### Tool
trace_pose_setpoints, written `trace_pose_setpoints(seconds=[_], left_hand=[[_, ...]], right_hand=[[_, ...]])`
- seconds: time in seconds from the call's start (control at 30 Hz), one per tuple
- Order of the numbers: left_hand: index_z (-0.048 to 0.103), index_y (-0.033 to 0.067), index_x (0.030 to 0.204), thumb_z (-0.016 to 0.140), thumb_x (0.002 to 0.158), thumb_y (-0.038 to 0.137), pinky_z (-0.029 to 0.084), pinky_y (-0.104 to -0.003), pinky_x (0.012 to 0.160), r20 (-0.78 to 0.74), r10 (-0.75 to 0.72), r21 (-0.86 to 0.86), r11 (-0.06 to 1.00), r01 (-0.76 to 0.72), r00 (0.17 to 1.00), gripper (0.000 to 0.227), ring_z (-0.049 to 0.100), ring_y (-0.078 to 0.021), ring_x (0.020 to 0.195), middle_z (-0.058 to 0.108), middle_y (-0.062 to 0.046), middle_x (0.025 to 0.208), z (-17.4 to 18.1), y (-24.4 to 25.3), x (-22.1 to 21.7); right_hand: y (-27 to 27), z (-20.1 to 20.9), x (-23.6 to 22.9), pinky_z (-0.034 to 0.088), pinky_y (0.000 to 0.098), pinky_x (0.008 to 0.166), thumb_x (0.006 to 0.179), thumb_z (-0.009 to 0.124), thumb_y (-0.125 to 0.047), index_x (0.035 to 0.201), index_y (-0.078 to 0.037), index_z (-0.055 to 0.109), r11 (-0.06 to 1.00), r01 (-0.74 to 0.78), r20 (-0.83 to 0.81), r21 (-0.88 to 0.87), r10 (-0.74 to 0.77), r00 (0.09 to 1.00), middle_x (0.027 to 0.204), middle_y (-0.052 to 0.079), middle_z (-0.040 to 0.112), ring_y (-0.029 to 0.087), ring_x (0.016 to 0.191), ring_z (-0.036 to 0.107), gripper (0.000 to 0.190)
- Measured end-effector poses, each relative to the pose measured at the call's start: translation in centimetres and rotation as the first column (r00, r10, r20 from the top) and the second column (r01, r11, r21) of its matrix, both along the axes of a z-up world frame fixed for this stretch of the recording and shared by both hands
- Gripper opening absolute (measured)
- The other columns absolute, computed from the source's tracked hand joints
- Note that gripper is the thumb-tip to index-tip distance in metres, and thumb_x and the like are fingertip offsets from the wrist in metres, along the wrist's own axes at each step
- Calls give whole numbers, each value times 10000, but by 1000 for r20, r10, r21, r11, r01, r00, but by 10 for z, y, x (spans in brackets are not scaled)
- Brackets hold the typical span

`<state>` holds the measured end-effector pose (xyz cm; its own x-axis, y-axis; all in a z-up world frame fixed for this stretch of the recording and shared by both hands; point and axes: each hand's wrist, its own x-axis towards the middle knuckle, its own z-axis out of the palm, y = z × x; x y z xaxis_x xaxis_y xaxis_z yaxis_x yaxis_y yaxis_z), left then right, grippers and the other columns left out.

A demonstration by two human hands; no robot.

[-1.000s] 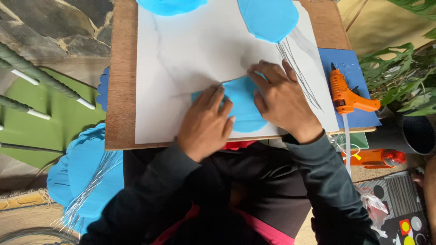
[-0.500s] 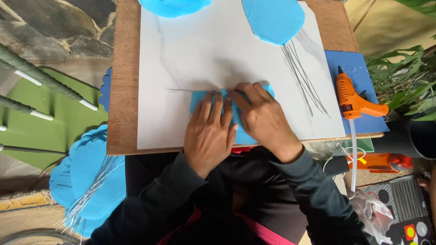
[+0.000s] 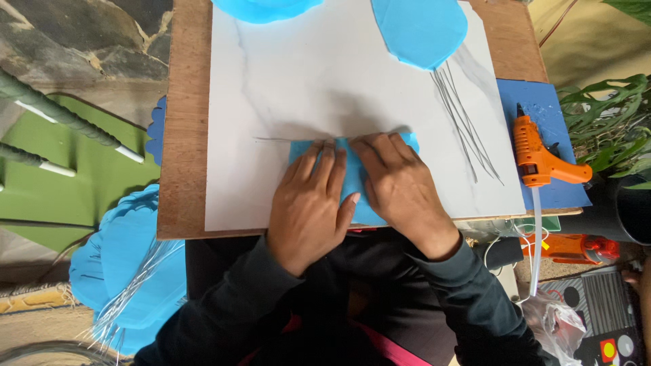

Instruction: The person applies hot glue from a glue gun to the center of blue petal-shaped paper pieces and attaches thin wires to them. The person then folds and presses the paper petals together by hand around the wire.

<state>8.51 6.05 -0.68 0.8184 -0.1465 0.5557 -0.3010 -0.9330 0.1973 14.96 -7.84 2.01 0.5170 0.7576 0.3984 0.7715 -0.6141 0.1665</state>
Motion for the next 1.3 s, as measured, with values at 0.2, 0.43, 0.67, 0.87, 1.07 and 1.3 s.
trace_pose_setpoints(seconds=[0.2,0.43,0.67,0.87,1.07,1.3], left_hand=[[532,-57,1085,465,850,368,394,-376,897,17,-1,18,1000,1,1000,490,489,-321,1077,520,-216,1096,-1,0,0],[511,-35,1156,441,882,369,300,-445,959,17,105,69,992,-106,994,493,432,-337,1123,487,-218,1168,1,-7,-10],[533,-20,1160,432,886,373,288,-477,928,-28,8,-32,999,-9,1000,489,449,-362,1108,506,-234,1123,2,7,-8],[502,-22,1172,432,870,362,302,-442,937,9,64,41,997,-64,998,494,451,-334,1116,508,-205,1141,-2,6,-9],[523,-38,1132,430,871,342,289,-438,935,24,57,41,997,-58,998,470,458,-323,1109,520,-206,1125,2,7,-10],[512,-32,1131,403,875,338,285,-428,936,46,78,32,996,-80,996,464,457,-305,1119,514,-193,1132,-1,6,-11]], right_hand=[[0,1,-4,461,300,754,697,482,-2,1042,-50,605,999,49,-7,-6,-49,999,942,44,514,214,924,515,369],[-6,-3,-3,392,352,847,678,521,-111,1072,-142,606,995,93,74,-28,-91,993,980,32,517,208,942,507,404],[-9,6,-6,398,365,869,732,508,-63,1074,-97,611,991,137,-103,-7,-137,985,976,62,533,227,942,538,359],[-19,11,4,347,376,920,806,569,-86,1019,-108,647,987,45,-136,157,-23,990,917,36,601,229,960,550,227],[1,6,0,361,349,841,774,662,-156,918,-160,656,971,-11,-207,239,62,976,823,-11,594,196,862,524,145],[6,3,0,391,348,777,758,674,-109,796,-136,641,968,8,-190,251,41,981,766,-14,549,188,781,533,57]])
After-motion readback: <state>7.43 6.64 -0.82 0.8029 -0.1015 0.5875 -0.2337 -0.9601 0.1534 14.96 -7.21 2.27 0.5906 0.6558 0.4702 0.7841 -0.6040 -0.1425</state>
